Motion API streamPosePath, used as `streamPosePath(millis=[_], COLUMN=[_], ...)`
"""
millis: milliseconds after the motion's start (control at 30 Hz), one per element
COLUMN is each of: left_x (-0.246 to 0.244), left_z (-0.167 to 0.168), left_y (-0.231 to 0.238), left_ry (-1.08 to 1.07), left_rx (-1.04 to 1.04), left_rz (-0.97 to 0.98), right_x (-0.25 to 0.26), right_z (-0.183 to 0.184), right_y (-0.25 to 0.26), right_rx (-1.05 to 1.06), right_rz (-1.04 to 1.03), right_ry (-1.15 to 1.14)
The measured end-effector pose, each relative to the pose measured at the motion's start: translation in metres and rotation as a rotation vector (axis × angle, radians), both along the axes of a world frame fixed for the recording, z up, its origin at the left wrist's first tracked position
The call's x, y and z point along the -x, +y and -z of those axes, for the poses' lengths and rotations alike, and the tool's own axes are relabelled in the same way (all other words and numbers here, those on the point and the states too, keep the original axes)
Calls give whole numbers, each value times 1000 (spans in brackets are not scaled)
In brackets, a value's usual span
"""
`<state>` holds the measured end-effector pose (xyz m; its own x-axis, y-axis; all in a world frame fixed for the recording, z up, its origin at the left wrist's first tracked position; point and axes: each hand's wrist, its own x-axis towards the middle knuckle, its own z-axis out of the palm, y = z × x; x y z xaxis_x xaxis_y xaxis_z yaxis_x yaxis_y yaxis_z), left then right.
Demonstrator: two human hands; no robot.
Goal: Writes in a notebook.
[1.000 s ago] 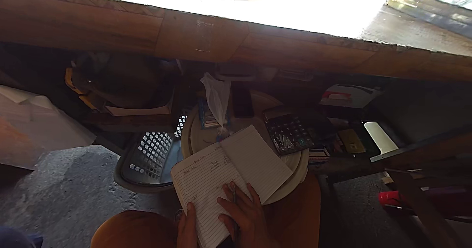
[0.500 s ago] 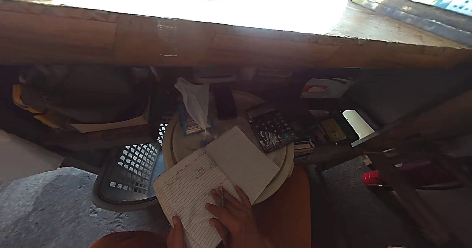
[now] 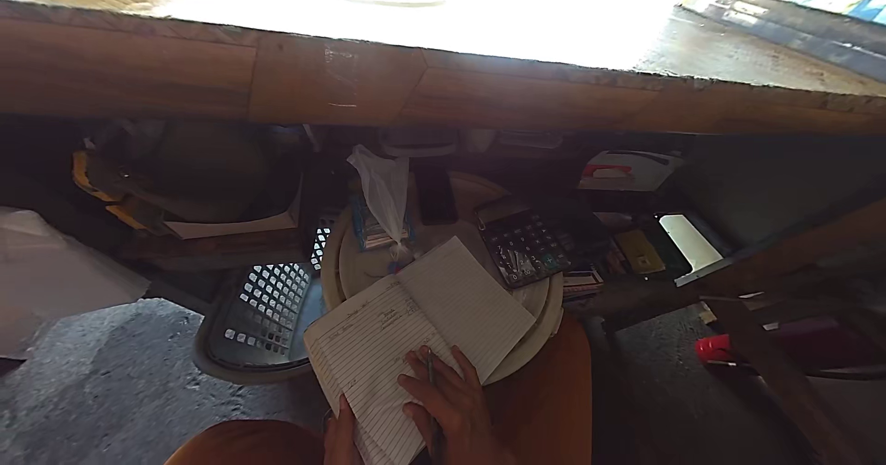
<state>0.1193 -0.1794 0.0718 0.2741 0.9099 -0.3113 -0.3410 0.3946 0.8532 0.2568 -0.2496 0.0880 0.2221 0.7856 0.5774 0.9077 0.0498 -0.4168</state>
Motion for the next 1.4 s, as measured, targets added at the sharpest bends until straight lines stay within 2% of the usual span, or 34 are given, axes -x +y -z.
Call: streamPosePath(millis=[233, 1400], left_x=[3, 2], left_z=[5, 1], left_y=[-1, -2], left_ry=[-3, 35], left_rx=[-48, -8], left_rz=[-4, 6], right_x=[-1, -2], right_z=[1, 2], right_y=[0, 0], right_rx=[-1, 10], right_rz=[-7, -24], right_ry=[23, -12])
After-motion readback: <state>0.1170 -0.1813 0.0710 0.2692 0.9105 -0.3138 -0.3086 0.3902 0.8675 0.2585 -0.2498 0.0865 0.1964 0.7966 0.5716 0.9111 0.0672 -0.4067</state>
